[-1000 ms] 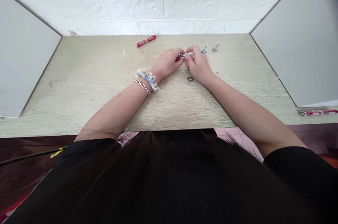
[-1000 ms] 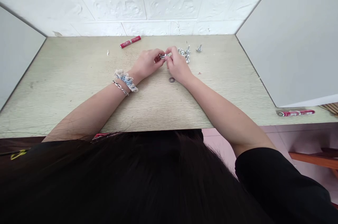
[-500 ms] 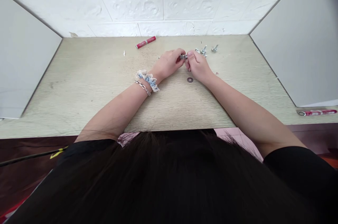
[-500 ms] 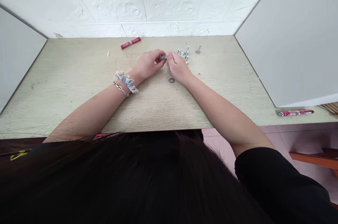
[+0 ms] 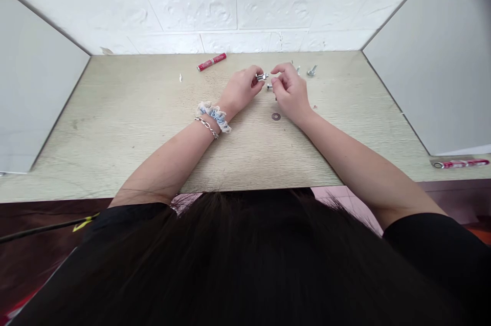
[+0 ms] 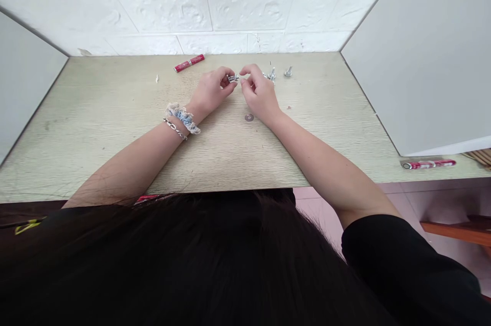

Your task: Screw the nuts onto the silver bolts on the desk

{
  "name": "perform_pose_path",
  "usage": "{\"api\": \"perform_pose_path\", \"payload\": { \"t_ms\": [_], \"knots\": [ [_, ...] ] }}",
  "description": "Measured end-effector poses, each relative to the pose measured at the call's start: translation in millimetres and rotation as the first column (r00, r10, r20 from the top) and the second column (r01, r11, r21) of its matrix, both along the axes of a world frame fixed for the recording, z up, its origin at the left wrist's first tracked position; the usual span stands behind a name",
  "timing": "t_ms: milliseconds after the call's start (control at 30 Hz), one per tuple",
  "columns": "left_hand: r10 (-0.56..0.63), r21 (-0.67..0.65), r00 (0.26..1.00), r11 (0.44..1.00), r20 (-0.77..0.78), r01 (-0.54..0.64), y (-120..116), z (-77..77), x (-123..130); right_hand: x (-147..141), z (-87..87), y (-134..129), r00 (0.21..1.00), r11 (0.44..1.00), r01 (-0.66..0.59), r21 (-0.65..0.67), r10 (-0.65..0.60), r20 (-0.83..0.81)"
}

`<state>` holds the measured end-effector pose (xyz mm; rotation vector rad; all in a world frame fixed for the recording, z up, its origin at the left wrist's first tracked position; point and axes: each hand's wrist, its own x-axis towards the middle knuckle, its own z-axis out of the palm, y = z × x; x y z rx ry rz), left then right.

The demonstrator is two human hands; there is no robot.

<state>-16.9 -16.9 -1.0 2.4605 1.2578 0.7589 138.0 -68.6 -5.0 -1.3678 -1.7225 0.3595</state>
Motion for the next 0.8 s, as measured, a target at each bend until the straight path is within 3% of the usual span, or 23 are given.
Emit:
{"api": "perform_pose_path", "payload": {
  "t_ms": [800],
  "knots": [
    [-0.073,0.015,0.997,0.997,-0.034,0.073,-8.1,5.9,1.3,5.8,-8.0,11.1,0.999,0.999,0.028,-0.027,-0.026,0.038]
  ]
}}
